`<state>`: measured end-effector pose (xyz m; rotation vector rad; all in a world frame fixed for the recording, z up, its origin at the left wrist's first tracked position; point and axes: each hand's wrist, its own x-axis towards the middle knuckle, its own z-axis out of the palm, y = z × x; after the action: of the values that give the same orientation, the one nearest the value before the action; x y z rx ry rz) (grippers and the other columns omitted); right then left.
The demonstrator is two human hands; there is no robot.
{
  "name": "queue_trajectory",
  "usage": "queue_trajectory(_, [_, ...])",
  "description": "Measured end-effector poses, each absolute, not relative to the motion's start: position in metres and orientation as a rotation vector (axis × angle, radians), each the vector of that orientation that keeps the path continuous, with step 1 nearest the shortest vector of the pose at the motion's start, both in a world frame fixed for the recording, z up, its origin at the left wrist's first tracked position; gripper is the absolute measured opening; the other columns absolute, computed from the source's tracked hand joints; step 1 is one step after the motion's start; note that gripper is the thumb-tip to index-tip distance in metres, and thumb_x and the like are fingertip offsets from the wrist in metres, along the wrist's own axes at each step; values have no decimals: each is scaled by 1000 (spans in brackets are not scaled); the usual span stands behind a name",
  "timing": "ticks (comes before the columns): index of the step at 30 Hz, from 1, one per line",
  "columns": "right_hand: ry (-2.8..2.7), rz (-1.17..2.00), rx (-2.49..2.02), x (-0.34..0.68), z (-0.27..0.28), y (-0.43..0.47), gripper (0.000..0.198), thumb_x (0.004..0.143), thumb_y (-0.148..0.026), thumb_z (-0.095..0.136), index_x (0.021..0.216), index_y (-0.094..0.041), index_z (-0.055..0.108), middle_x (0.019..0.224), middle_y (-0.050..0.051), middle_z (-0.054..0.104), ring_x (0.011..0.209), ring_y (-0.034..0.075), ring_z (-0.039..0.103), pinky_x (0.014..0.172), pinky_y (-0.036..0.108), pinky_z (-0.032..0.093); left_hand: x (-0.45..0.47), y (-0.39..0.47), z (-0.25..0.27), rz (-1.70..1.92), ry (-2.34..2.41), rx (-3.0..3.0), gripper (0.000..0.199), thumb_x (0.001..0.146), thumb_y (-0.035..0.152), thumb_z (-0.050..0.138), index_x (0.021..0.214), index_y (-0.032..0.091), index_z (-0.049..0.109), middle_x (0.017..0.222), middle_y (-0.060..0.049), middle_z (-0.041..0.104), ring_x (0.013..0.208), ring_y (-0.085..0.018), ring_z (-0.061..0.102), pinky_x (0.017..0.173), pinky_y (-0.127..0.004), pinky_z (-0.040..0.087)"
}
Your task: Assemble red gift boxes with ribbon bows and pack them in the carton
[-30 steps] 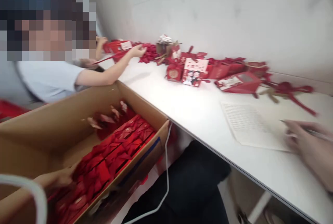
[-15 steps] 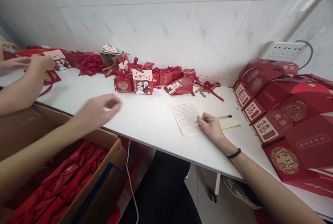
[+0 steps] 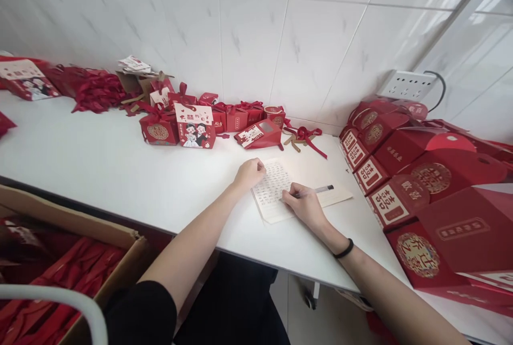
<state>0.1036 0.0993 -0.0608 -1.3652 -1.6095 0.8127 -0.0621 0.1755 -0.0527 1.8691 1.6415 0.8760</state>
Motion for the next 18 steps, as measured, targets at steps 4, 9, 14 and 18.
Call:
queue_trajectory(4, [-1595,827,-1395,104,-58,98,31,69,-39,51,52,-20,33,43,-3,41,43,10,33,43,22,25,-62,176,-54,822,1644,1954,10,76,17,52,81,17,61,85,-7,66,85,-21,61,82,-32,46])
queue_trajectory(9, [-1572,811,-1420,104,-57,98,30,67,-39,50,51,-20,32,44,-3,41,45,10,33,44,22,25,-61,176,-56,793,1642,2033,12,76,17,51,82,16,62,88,-8,65,88,-22,60,85,-33,45])
queue_trajectory(14, [-1562,796,-1430,104,-56,98,29,65,-37,49,50,-20,31,44,-4,36,46,10,30,44,22,23,-61,174,-55,789,1636,2064,12,76,16,51,82,15,62,91,-9,64,91,-22,58,86,-33,45])
queue_trajectory(18, [-1543,808,-1439,103,-55,97,28,64,-36,50,50,-20,32,44,-3,37,45,10,31,43,22,23,-62,173,-55,790,1629,2052,13,76,16,52,83,16,62,92,-9,64,92,-22,58,86,-32,45])
